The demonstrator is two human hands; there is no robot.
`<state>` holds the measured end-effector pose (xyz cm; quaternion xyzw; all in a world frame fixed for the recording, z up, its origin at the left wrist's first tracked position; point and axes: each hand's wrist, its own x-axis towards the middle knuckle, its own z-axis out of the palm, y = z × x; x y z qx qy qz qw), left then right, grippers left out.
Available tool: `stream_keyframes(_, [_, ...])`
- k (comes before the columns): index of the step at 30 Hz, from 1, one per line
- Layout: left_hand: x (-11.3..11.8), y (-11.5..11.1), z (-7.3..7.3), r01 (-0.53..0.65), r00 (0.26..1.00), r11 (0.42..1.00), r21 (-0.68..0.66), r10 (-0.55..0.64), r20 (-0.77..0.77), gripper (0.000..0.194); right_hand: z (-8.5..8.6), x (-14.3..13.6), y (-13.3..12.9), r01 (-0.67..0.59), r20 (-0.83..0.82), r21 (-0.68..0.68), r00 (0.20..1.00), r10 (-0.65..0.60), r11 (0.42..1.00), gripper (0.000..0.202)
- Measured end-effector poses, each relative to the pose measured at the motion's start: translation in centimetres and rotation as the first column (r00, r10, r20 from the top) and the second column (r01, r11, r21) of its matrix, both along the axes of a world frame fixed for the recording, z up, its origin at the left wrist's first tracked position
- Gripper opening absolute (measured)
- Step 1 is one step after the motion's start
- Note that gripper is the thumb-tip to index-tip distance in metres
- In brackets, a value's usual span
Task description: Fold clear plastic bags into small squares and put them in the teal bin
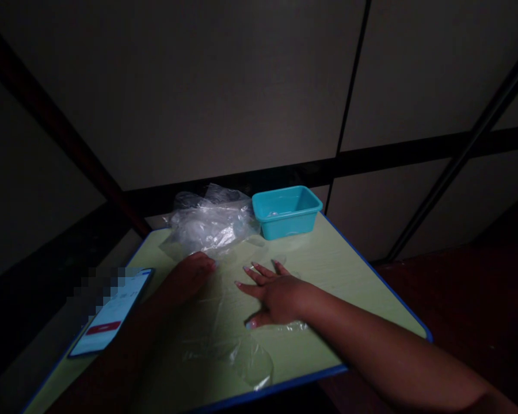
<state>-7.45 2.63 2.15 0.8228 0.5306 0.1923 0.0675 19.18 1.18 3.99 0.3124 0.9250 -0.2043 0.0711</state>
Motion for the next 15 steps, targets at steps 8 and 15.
stream_keyframes(8, [-1.0,0.5,-0.9,-0.119,0.984,0.992,0.033,0.122,-0.126,0.034,0.1,0.0,0.0,0.001,0.019,0.002,1.000,-0.001,1.000,0.084])
stream_keyframes(15, [-1.0,0.8,-0.9,-0.230,0.973,0.966,0.115,0.232,-0.009,0.031,0.0,0.1,0.3,0.044,0.016,-0.002,0.999,-0.044,0.999,0.086])
